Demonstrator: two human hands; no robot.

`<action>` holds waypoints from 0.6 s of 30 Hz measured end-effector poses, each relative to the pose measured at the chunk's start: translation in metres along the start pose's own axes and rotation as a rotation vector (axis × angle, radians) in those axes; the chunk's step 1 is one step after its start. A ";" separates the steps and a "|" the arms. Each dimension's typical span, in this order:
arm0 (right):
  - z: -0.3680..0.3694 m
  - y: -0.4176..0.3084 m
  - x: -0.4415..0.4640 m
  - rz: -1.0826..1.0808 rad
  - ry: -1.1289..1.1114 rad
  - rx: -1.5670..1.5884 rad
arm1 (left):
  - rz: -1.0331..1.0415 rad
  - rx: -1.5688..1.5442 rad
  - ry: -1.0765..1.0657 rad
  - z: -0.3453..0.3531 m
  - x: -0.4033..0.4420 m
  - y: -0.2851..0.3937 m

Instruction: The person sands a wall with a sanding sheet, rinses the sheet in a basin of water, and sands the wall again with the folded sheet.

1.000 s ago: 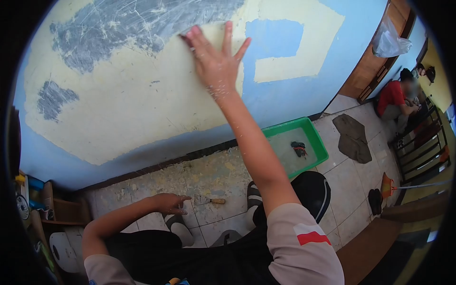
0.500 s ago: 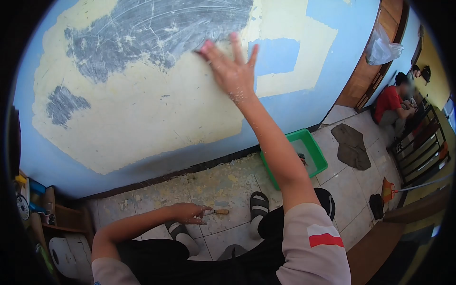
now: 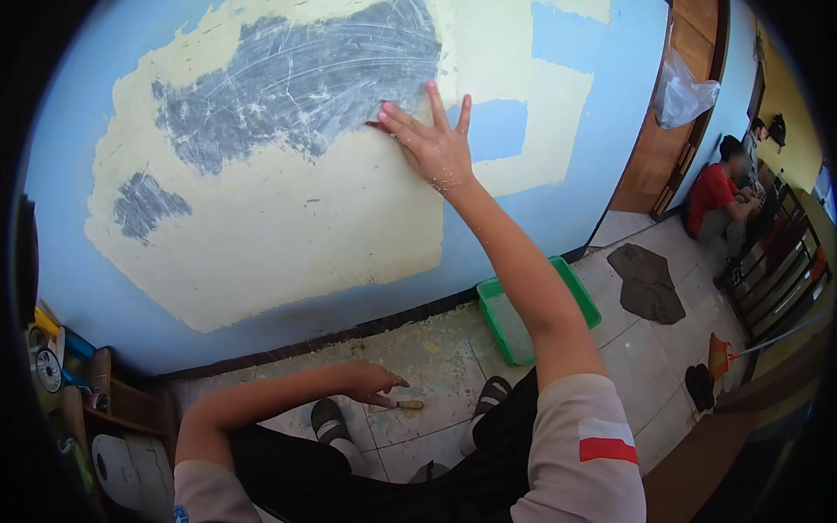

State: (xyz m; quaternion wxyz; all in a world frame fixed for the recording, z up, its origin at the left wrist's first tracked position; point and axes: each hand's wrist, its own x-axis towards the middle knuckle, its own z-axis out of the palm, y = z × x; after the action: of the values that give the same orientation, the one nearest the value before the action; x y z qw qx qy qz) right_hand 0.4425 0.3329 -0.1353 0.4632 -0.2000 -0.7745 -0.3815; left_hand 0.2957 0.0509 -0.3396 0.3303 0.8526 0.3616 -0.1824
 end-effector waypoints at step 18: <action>0.012 -0.037 -0.034 0.016 -0.098 0.225 | -0.259 -0.242 0.826 -0.261 -0.111 0.029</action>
State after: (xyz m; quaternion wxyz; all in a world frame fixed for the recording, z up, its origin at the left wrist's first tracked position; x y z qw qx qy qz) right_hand 0.4277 0.3207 -0.1831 0.4474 -0.1714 -0.8325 -0.2783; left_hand 0.2615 0.1617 -0.0795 0.2301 0.7569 0.5855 0.1770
